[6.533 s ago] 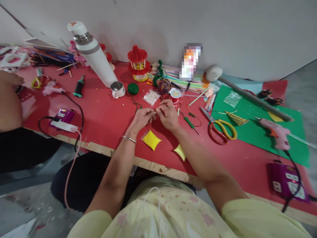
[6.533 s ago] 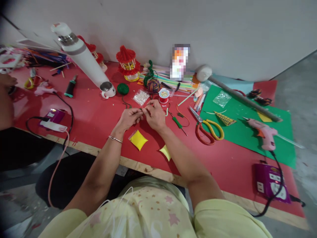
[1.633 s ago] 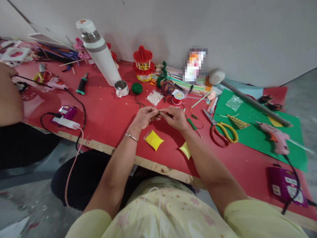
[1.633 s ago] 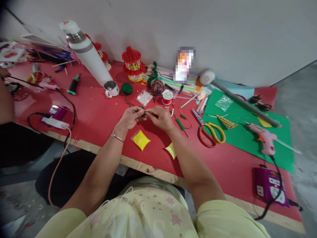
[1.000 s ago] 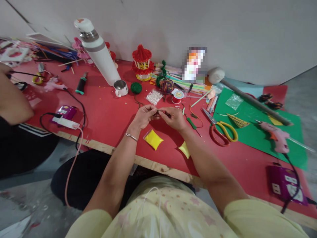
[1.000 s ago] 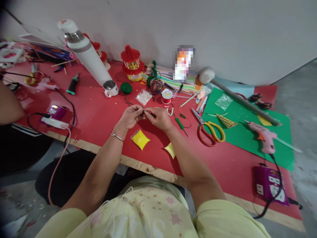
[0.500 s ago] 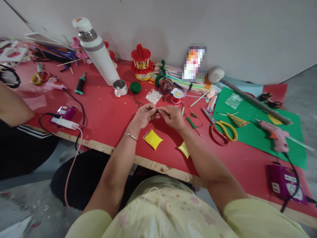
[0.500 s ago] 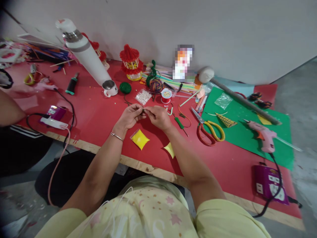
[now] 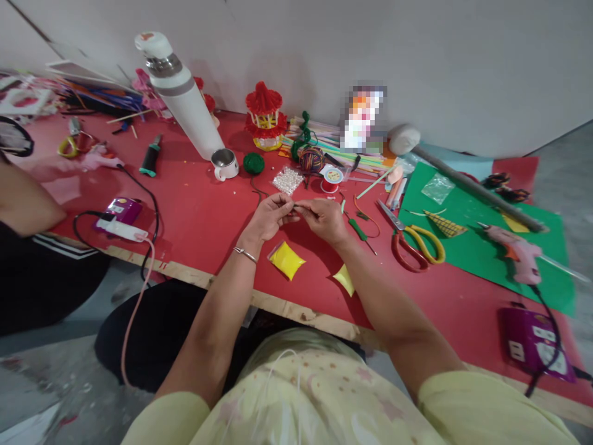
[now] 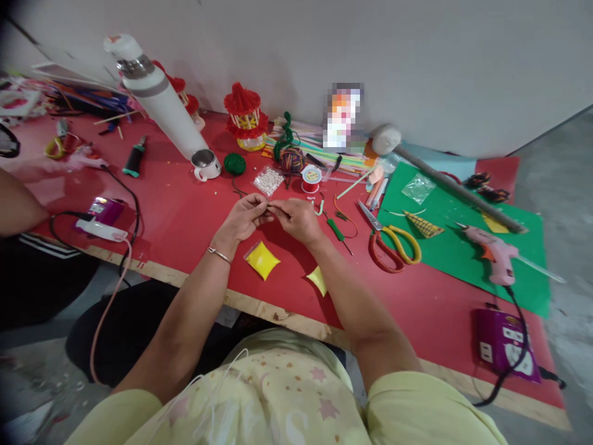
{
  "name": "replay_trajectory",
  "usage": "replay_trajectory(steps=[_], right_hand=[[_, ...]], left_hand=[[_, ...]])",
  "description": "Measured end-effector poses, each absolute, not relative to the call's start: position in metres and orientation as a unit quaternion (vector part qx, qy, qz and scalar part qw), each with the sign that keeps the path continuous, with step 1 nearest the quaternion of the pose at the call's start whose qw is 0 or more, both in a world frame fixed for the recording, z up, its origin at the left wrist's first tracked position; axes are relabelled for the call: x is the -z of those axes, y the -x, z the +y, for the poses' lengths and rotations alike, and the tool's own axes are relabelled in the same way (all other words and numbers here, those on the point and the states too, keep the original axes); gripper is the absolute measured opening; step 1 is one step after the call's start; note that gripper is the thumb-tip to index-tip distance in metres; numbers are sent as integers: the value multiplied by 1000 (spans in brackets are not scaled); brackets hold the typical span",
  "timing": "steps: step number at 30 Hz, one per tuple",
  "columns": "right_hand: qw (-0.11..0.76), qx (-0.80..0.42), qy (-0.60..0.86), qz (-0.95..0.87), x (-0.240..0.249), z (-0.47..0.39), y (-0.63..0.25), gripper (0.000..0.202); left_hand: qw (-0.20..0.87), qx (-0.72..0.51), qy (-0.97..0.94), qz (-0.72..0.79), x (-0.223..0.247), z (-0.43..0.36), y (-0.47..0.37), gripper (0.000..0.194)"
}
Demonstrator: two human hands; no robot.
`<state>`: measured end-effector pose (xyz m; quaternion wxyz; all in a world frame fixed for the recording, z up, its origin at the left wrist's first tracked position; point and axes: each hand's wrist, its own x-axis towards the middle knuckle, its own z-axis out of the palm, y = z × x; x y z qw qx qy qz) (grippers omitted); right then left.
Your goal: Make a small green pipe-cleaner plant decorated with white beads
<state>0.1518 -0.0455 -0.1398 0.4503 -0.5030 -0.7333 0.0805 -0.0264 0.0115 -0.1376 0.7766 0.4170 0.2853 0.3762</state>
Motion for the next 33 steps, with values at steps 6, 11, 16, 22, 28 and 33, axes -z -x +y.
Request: replay_trajectory(steps=[6, 11, 16, 22, 28, 33], right_hand=[[435, -58, 501, -746, 141, -45, -151, 30], [432, -56, 500, -749, 139, -46, -150, 29], [431, -31, 513, -741, 144, -46, -149, 25], [458, -25, 524, -718, 147, -46, -146, 22], [466, -28, 527, -710, 149, -47, -145, 21], [466, -33, 529, -709, 149, -48, -145, 22]], left_hand=[[774, -373, -421, 290, 137, 11, 27, 46], [774, -378, -423, 281, 138, 11, 26, 45], [784, -380, -420, 256, 135, 9, 26, 40], [767, -384, -432, 279, 135, 8, 24, 54], [759, -391, -433, 289, 138, 8, 22, 51], [759, -394, -430, 290, 139, 9, 22, 51]])
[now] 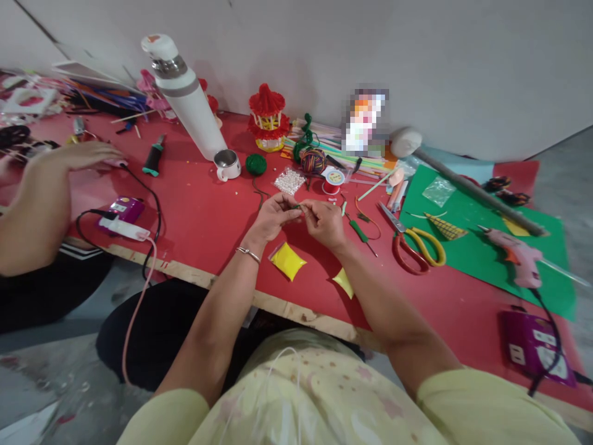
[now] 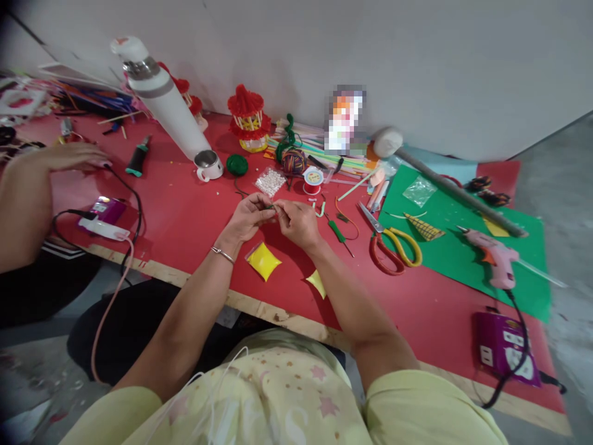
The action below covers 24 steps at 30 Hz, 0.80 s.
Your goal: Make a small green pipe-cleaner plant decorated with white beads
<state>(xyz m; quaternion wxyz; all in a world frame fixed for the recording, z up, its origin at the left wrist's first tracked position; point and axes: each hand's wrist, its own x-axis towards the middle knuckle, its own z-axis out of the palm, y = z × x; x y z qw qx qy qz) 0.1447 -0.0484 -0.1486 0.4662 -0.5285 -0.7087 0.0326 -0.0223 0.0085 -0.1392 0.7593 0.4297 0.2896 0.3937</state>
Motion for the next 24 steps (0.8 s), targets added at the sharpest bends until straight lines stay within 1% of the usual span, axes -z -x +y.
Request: replay_trajectory(steps=[9, 13, 16, 18, 22, 24], right_hand=[[497, -50, 515, -696, 140, -52, -143, 22], [484, -84, 566, -662, 143, -49, -148, 26], [512, -119, 605, -598, 146, -46, -157, 31], [533, -132, 603, -578, 147, -45, -160, 33], [524, -161, 579, -603, 145, -46, -155, 32], [535, -179, 571, -597, 143, -46, -152, 31]], left_hand=[[738, -415, -444, 292, 144, 7, 16, 49], [718, -431, -453, 307, 150, 9, 13, 49], [716, -434, -446, 316, 153, 11, 16, 50], [714, -435, -448, 318, 154, 13, 17, 49], [709, -432, -458, 316, 154, 13, 16, 49], [708, -434, -459, 316, 154, 13, 16, 48]])
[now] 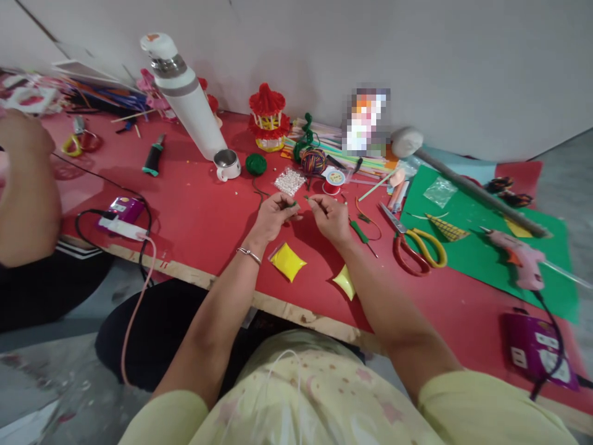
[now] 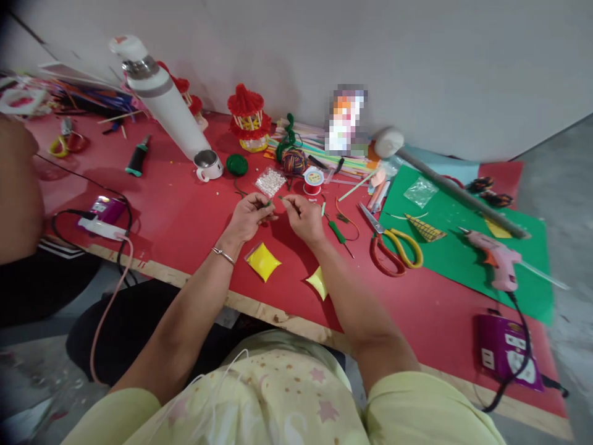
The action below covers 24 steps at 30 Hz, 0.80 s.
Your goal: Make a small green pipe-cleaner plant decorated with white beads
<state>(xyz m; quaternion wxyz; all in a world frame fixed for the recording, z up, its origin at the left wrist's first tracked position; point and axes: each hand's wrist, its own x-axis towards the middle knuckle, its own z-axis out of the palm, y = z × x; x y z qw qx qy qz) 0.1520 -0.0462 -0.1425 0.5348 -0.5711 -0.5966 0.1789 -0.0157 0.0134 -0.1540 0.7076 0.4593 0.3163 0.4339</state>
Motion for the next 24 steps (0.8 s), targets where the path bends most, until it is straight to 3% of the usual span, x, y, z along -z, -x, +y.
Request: replay_trajectory(steps=[6, 11, 15, 20, 24], right_hand=[[554, -311, 498, -589, 138, -39, -147, 32], [551, -323, 484, -599, 139, -36, -143, 30], [527, -227, 530, -624, 145, -37, -150, 33], [406, 14, 648, -644, 150, -42, -160, 31], [431, 61, 612, -661, 143, -47, -157, 25]], left_hand=[[718, -434, -462, 289, 156, 14, 16, 46], [717, -435, -466, 281, 156, 14, 15, 45], [709, -441, -469, 290, 152, 13, 16, 46], [689, -434, -484, 319, 148, 12, 17, 44], [688, -441, -478, 322, 149, 14, 16, 45]])
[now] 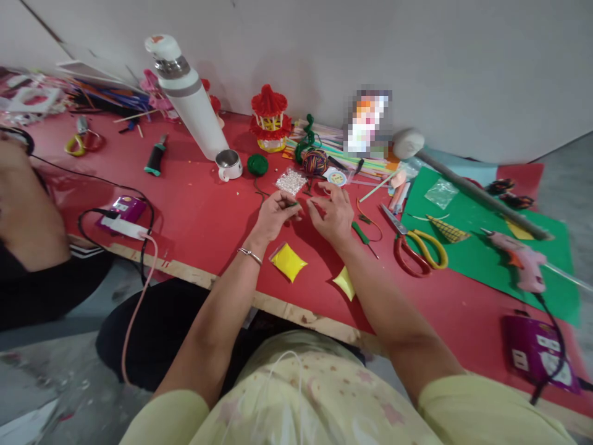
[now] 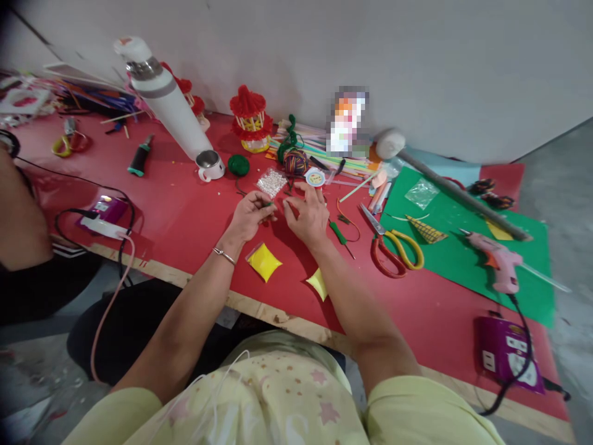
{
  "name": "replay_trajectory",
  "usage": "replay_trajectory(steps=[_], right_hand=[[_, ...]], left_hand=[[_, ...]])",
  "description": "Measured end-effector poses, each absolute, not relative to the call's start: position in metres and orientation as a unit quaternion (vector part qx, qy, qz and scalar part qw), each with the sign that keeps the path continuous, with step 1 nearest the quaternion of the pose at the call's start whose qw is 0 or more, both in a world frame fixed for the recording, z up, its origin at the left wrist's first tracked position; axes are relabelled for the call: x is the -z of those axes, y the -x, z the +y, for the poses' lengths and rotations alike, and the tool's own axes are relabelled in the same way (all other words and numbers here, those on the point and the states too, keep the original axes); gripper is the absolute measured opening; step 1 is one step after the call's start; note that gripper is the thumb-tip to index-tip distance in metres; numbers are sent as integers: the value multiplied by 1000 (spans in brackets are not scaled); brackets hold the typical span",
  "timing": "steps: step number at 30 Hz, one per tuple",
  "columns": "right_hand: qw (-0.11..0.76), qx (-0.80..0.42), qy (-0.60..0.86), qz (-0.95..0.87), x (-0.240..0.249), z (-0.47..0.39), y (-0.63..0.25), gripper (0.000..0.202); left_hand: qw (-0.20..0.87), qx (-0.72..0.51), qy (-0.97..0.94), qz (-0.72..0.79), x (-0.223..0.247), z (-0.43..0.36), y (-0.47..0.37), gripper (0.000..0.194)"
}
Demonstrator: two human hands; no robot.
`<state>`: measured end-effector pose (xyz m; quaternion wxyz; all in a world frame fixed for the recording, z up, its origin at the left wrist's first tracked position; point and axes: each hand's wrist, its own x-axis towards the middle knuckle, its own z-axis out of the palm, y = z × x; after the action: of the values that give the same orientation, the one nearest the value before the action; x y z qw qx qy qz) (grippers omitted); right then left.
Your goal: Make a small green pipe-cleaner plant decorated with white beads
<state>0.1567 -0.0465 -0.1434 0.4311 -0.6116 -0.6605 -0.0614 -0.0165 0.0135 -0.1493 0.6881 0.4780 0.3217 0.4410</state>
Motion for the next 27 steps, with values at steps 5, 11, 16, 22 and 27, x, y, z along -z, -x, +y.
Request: replay_trajectory(steps=[5, 11, 16, 22, 27], right_hand=[[469, 19, 529, -707, 138, -47, -150, 24], [479, -12, 515, -710, 142, -43, -150, 24], [472, -38, 517, -713, 136, -45, -148, 23], [454, -10, 527, -718, 135, -47, -144, 21], [470, 16, 535, -702, 139, -48, -145, 19]], left_hand=[[698, -441, -478, 301, 155, 15, 16, 46], [701, -441, -480, 288, 159, 16, 17, 41], [702, -438, -479, 294, 159, 16, 17, 41], [713, -440, -463, 291, 153, 14, 15, 48], [714, -443, -449, 304, 150, 13, 15, 52]])
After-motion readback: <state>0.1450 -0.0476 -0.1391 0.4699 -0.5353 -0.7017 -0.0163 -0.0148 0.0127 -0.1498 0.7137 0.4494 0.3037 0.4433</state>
